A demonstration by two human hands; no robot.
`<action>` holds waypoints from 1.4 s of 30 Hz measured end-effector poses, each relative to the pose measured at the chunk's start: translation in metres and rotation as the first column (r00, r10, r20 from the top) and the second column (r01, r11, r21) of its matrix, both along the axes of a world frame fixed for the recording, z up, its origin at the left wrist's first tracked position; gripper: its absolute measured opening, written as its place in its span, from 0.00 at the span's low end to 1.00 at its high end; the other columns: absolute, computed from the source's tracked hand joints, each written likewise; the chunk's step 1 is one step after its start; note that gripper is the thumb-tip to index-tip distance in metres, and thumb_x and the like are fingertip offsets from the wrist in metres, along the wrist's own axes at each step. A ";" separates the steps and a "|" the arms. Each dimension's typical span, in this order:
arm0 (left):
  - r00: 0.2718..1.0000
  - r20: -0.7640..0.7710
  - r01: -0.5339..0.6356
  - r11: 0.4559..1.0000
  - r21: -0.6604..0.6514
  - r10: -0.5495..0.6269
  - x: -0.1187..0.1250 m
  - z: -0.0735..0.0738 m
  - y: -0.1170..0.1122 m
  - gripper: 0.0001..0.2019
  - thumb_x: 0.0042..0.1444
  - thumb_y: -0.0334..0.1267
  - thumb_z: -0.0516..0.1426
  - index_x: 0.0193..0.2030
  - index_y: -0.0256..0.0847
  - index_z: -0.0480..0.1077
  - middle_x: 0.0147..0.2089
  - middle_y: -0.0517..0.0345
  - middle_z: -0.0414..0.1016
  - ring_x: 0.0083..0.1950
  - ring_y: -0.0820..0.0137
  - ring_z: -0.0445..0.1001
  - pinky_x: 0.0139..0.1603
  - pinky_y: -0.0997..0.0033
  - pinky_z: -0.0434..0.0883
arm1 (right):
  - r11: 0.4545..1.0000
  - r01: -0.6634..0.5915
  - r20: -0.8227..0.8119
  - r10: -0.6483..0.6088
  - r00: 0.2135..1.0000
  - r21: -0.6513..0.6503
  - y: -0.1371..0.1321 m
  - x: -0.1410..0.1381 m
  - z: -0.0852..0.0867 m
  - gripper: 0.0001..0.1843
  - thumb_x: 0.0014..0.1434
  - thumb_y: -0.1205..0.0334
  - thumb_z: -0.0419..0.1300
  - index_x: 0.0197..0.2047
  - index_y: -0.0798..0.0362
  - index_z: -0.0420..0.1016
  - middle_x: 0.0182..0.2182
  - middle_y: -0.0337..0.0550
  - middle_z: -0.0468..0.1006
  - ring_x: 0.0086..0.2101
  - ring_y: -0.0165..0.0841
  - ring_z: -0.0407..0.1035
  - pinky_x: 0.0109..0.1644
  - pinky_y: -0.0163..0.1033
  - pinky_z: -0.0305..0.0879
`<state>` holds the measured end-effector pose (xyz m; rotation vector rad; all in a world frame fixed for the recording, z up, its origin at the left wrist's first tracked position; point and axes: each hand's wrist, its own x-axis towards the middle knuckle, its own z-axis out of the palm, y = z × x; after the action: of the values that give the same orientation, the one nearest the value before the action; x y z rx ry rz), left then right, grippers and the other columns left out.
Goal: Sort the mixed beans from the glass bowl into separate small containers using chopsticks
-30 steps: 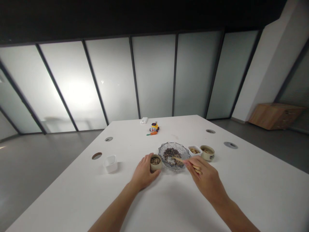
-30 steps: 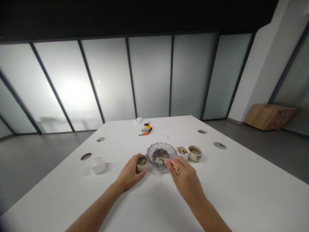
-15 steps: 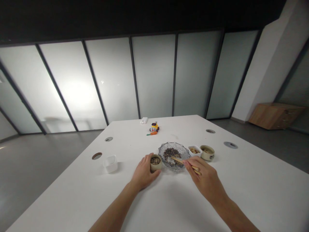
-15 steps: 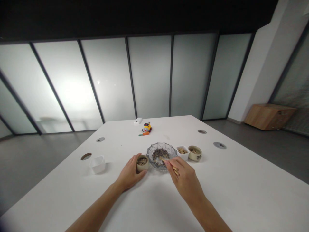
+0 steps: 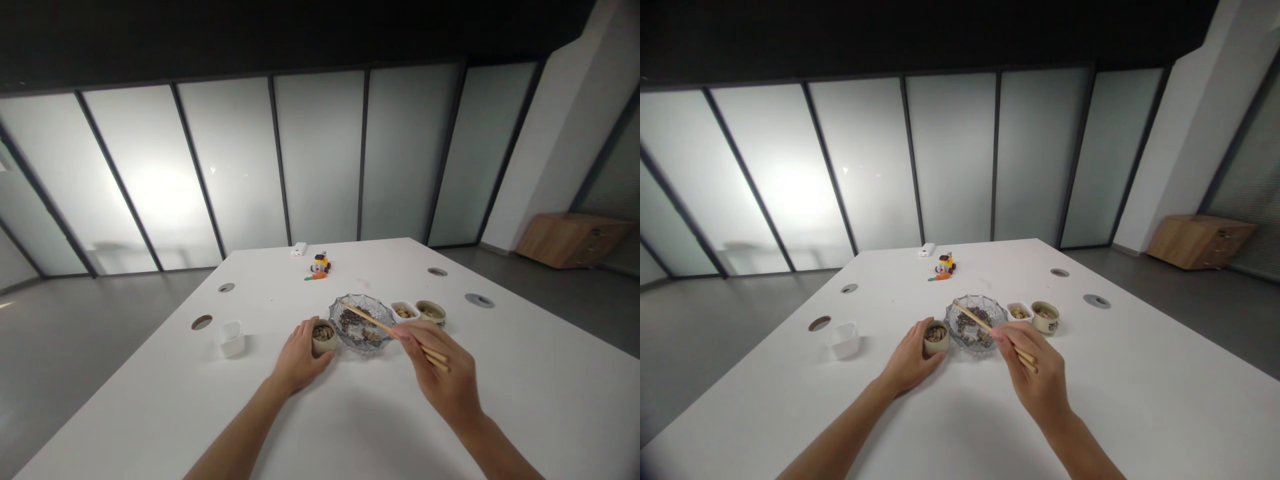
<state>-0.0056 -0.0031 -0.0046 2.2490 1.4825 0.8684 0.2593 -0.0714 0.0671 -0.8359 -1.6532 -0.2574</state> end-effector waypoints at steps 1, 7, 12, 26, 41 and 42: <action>1.000 -0.001 0.000 1.000 -0.001 0.000 0.000 0.000 0.000 0.35 0.55 0.44 0.63 0.69 0.46 0.59 0.68 0.47 0.68 0.68 0.56 0.67 0.70 0.54 0.64 | 1.000 -0.023 -0.007 0.023 1.000 0.009 -0.002 -0.001 0.001 0.08 0.67 0.69 0.59 0.42 0.50 0.80 0.36 0.45 0.83 0.36 0.35 0.80 0.41 0.39 0.77; 1.000 0.001 0.005 1.000 0.010 -0.005 0.000 0.000 -0.001 0.35 0.55 0.44 0.63 0.69 0.45 0.58 0.67 0.48 0.69 0.67 0.56 0.68 0.70 0.55 0.64 | 0.988 -0.156 0.010 0.156 0.988 0.014 -0.010 -0.007 0.003 0.07 0.68 0.64 0.62 0.46 0.49 0.82 0.38 0.46 0.84 0.37 0.37 0.81 0.41 0.39 0.79; 1.000 0.001 0.009 1.000 0.017 -0.009 0.001 0.001 -0.002 0.34 0.56 0.44 0.62 0.68 0.45 0.59 0.68 0.48 0.68 0.68 0.57 0.67 0.70 0.56 0.63 | 0.978 -0.201 0.039 0.204 0.978 -0.063 -0.007 -0.008 0.003 0.08 0.69 0.57 0.62 0.43 0.49 0.81 0.35 0.45 0.84 0.35 0.36 0.81 0.38 0.38 0.78; 1.000 -0.008 0.001 1.000 -0.001 -0.001 0.001 0.000 0.000 0.35 0.55 0.44 0.63 0.69 0.45 0.59 0.68 0.48 0.68 0.68 0.57 0.67 0.70 0.57 0.63 | 0.989 0.094 0.042 -0.089 0.995 -0.112 0.010 0.007 -0.012 0.07 0.70 0.60 0.60 0.39 0.49 0.77 0.35 0.42 0.81 0.35 0.35 0.78 0.40 0.38 0.75; 1.000 -0.004 0.006 1.000 0.014 -0.006 0.001 0.002 -0.002 0.34 0.55 0.44 0.63 0.68 0.46 0.60 0.67 0.48 0.69 0.68 0.57 0.68 0.70 0.57 0.63 | 0.972 0.109 0.095 -0.091 0.991 -0.207 0.012 0.005 -0.017 0.11 0.71 0.57 0.58 0.37 0.50 0.77 0.33 0.42 0.80 0.33 0.35 0.77 0.39 0.38 0.72; 1.000 -0.003 0.008 1.000 0.014 -0.008 0.001 0.002 -0.002 0.34 0.55 0.44 0.63 0.68 0.46 0.60 0.67 0.49 0.69 0.68 0.57 0.68 0.70 0.57 0.63 | 0.972 0.113 0.096 -0.095 0.991 -0.204 0.012 0.005 -0.016 0.11 0.71 0.57 0.58 0.37 0.50 0.77 0.33 0.42 0.79 0.33 0.34 0.77 0.38 0.38 0.72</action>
<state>-0.0045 -0.0049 -0.0028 2.2654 1.4724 0.8763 0.2646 -0.0595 0.0508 -1.0851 -1.7396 -0.1960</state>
